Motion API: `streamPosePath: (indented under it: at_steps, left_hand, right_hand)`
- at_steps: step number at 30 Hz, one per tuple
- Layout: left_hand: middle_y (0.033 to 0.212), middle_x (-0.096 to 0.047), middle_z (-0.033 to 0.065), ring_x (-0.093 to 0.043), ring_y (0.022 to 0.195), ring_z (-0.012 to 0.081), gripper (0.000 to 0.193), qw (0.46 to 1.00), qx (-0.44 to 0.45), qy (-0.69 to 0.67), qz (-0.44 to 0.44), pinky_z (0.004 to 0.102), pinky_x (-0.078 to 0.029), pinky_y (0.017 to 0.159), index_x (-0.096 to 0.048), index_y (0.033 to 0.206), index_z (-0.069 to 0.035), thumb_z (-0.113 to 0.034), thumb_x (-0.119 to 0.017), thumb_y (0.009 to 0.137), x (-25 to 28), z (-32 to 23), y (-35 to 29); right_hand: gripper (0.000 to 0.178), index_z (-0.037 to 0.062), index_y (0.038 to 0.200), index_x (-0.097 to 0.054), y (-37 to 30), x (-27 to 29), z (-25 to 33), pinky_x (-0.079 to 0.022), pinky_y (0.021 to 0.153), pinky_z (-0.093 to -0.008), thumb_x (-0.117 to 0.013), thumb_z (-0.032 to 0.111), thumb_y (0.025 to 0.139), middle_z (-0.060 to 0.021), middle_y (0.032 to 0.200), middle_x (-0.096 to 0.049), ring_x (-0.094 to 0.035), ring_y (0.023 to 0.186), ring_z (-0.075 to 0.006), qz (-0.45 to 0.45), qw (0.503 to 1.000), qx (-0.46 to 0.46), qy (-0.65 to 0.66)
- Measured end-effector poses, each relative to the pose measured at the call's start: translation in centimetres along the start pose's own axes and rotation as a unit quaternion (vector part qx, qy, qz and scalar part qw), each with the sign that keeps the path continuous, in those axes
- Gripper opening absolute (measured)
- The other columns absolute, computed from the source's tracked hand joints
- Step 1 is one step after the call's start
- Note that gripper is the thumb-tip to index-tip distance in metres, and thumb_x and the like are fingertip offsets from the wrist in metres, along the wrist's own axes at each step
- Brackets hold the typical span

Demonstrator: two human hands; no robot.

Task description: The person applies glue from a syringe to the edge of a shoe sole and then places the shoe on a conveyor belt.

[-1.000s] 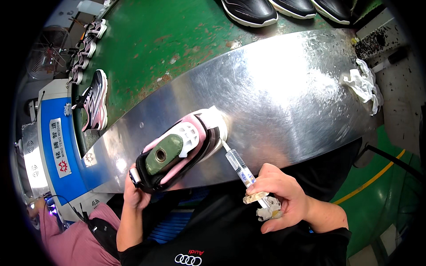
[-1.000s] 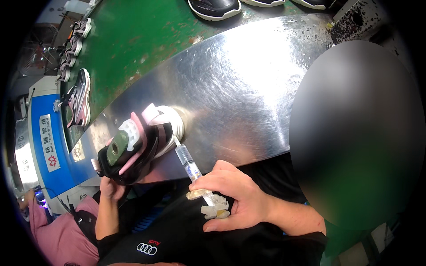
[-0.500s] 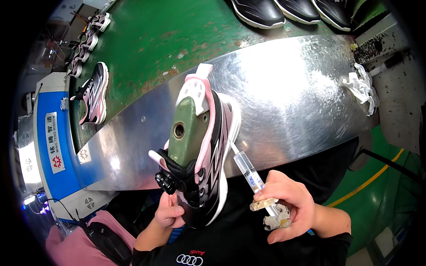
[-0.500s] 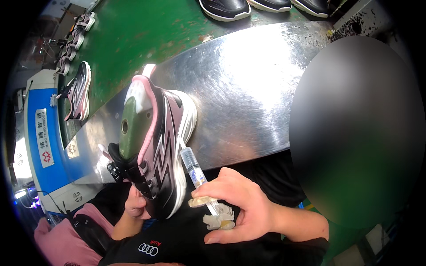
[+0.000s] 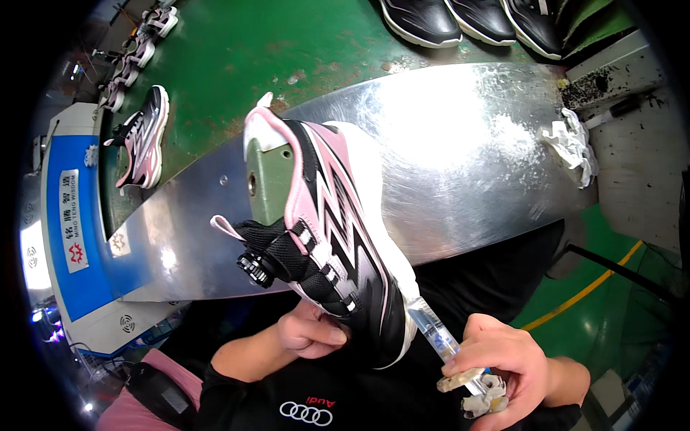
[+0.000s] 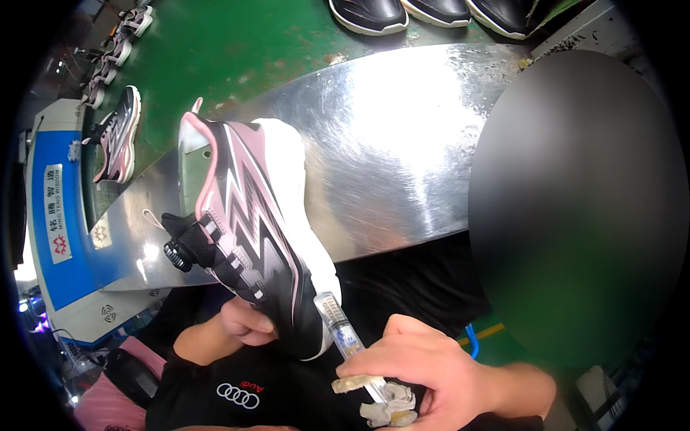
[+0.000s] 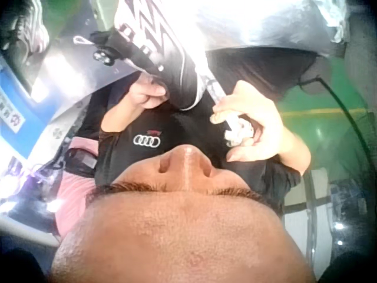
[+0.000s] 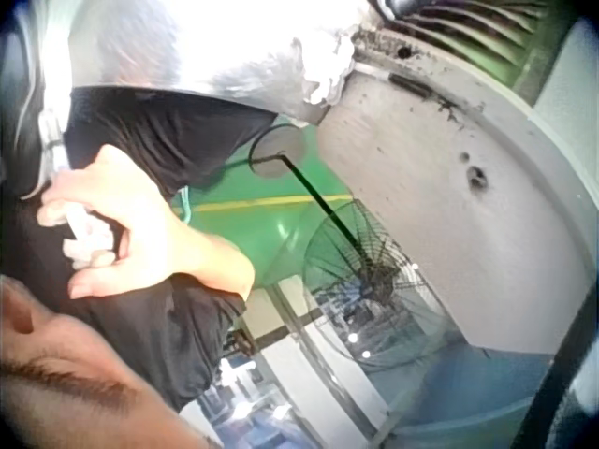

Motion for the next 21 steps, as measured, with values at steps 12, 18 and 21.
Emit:
streamPosePath:
  at_steps: [12,18,21]
  left_hand:
    - [0.119,-0.057,0.0129,-0.052,0.114,0.0242,0.041,0.994,0.098,0.018,0.049,0.0382,-0.038,0.101,-0.052,0.12,-0.001,0.007,-0.057,0.08,-1.2,2.7,6.2]
    - [0.116,-0.058,0.012,-0.054,0.111,0.0233,0.038,0.994,0.084,0.025,0.063,0.037,-0.041,0.1,-0.054,0.118,-0.002,0.005,-0.059,0.081,-1.0,3.1,9.0]
    - [0.114,-0.059,0.0116,-0.055,0.109,0.0229,0.036,0.995,0.073,0.023,0.065,0.0365,-0.042,0.099,-0.055,0.117,-0.003,0.004,-0.059,0.082,-1.4,3.1,9.8]
  right_hand:
    - [0.053,0.0027,0.092,-0.064,-3.8,1.0,5.0,-0.034,0.065,-0.0343,-0.079,0.043,0.062,-0.0083,0.086,-0.066,-0.058,0.072,-0.0229,0.015,0.995,-0.028,-0.093]
    - [0.055,0.0013,0.095,-0.062,-5.1,1.1,5.5,-0.034,0.062,-0.0344,-0.079,0.042,0.062,-0.0079,0.086,-0.066,-0.059,0.071,-0.0228,-0.024,0.985,0.01,-0.169]
    - [0.055,0.0007,0.095,-0.062,-4.9,0.9,5.5,-0.034,0.06,-0.0345,-0.079,0.042,0.062,-0.0081,0.085,-0.066,-0.059,0.07,-0.0233,-0.018,0.975,0.039,-0.217]
Point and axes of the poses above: each hand's wrist, its own y-axis towards the middle knuckle, its own x-axis out of the back of the hand, z = x × y, the point moved 7 cm from there along y, towards the middle knuckle
